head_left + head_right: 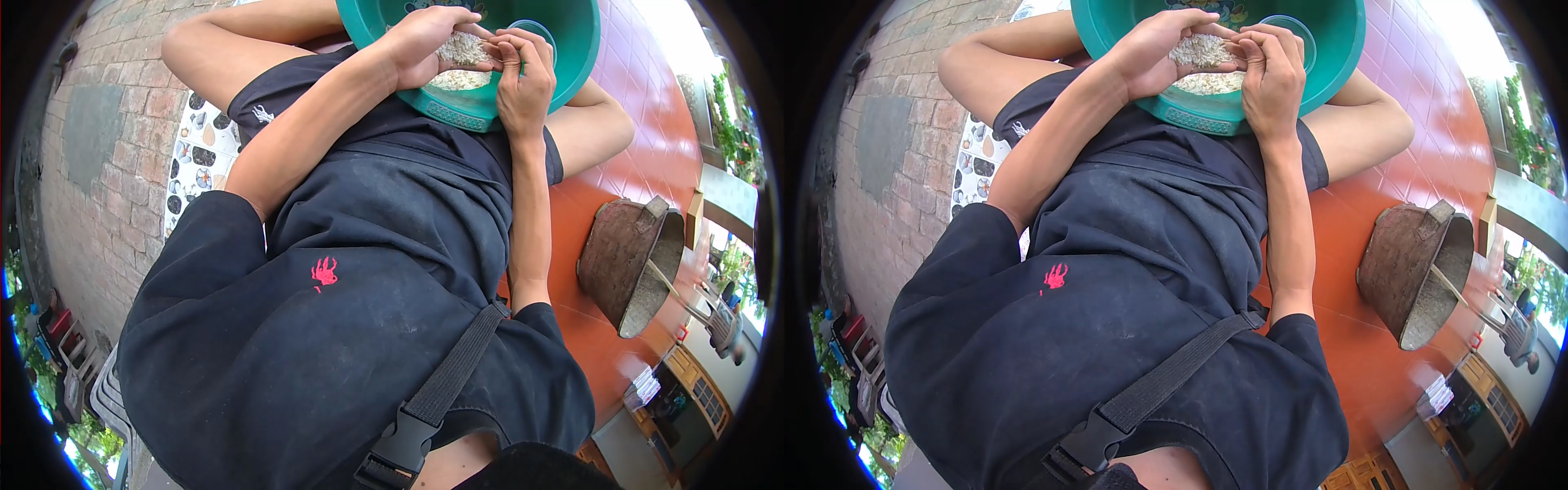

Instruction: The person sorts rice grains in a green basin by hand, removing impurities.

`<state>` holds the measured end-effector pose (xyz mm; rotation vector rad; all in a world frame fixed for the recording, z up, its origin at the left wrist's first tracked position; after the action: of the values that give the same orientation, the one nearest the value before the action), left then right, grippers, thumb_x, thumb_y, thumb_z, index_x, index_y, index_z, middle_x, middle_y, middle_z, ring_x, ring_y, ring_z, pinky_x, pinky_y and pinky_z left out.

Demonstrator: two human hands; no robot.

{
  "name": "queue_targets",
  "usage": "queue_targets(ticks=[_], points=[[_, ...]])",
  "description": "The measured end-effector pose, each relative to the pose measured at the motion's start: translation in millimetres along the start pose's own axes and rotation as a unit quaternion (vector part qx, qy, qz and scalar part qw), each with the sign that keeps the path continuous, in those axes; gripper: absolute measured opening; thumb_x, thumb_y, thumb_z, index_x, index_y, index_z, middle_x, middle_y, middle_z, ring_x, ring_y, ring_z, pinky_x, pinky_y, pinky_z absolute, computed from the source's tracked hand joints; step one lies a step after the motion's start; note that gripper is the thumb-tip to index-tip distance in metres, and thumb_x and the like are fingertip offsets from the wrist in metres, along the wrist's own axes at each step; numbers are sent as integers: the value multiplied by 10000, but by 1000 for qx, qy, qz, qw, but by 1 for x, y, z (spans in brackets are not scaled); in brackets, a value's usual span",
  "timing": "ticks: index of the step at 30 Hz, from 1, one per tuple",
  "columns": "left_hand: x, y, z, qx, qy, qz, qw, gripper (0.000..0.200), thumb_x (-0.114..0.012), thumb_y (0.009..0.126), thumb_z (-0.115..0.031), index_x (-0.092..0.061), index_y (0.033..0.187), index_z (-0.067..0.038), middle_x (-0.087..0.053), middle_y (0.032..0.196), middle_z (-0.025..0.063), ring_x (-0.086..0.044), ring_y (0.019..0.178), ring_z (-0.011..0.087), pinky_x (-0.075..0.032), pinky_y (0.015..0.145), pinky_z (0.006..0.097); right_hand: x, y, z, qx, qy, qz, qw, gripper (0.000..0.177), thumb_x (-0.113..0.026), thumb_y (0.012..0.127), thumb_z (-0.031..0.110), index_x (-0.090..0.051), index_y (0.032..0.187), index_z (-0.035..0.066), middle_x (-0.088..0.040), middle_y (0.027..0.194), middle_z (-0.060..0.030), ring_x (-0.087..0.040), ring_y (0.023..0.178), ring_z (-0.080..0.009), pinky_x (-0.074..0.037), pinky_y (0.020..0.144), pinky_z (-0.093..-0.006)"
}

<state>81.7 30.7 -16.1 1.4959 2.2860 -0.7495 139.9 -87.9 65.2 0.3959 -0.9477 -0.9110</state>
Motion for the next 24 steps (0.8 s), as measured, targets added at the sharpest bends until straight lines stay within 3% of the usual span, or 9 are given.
queue_targets(ticks=[4,6,10,12,19,21,24], points=[[-7,-3,-2,37,-25,20,999,363,-477,1092,-237,-654,1187,64,-703,1191,197,-706,1109,264,-578,1031,441,12,0,-1,13,-42,-51,998,69,-659,988,52,-715,963,22,-692,1025,-97,-620,988,-267,-503,858,-380],[-14,-5,1,69,-49,58,995,383,-469,1090,-224,-645,1203,96,-698,1206,221,-718,1091,281,-585,1031,419,29,-3,-10,-44,-87,-121,988,57,-660,970,41,-714,985,32,-686,1051,-99,-612,1013,-267,-487,878,-378],[-19,-6,-1,73,-59,63,994,374,-486,1085,-236,-661,1193,76,-707,1169,191,-715,1072,263,-591,1001,393,30,-3,-12,-47,-84,-121,988,90,-658,939,24,-724,997,42,-685,1074,-93,-606,1034,-269,-481,895,-381],[-20,-6,8,143,-169,22,975,376,-378,1103,-231,-605,1145,66,-692,1009,176,-711,896,275,-614,845,392,18,0,3,19,-50,-63,997,126,-664,902,11,-735,999,49,-685,1089,-89,-604,1038,-277,-482,906,-386],[-2,9,9,64,-172,12,983,360,-376,1095,-203,-587,1163,81,-668,1061,191,-699,952,293,-615,875,402,7,1,14,56,-45,-12,997,139,-694,870,28,-758,984,77,-679,1096,-80,-600,1043,-278,-482,921,-385],[9,9,7,44,-182,-57,981,332,-390,1090,-187,-570,1175,79,-645,1102,196,-678,998,289,-614,881,405,2,1,19,74,-68,9,995,155,-699,875,38,-770,996,103,-671,1098,-71,-589,1062,-274,-479,928,-382],[10,13,9,35,-186,-41,981,314,-397,1088,-176,-558,1181,77,-636,1114,198,-665,1017,283,-612,884,404,-1,2,21,69,-86,23,994,161,-705,878,53,-779,1001,124,-663,1100,-66,-579,1077,-271,-476,930,-381]])
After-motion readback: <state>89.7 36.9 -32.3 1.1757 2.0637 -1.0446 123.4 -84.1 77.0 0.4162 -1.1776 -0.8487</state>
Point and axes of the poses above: each hand's wrist, its own y-axis towards the middle knuckle, its own x-axis out of the back of the hand, z = x × y, the point moved 10 cm from there along y, towards the middle knuckle
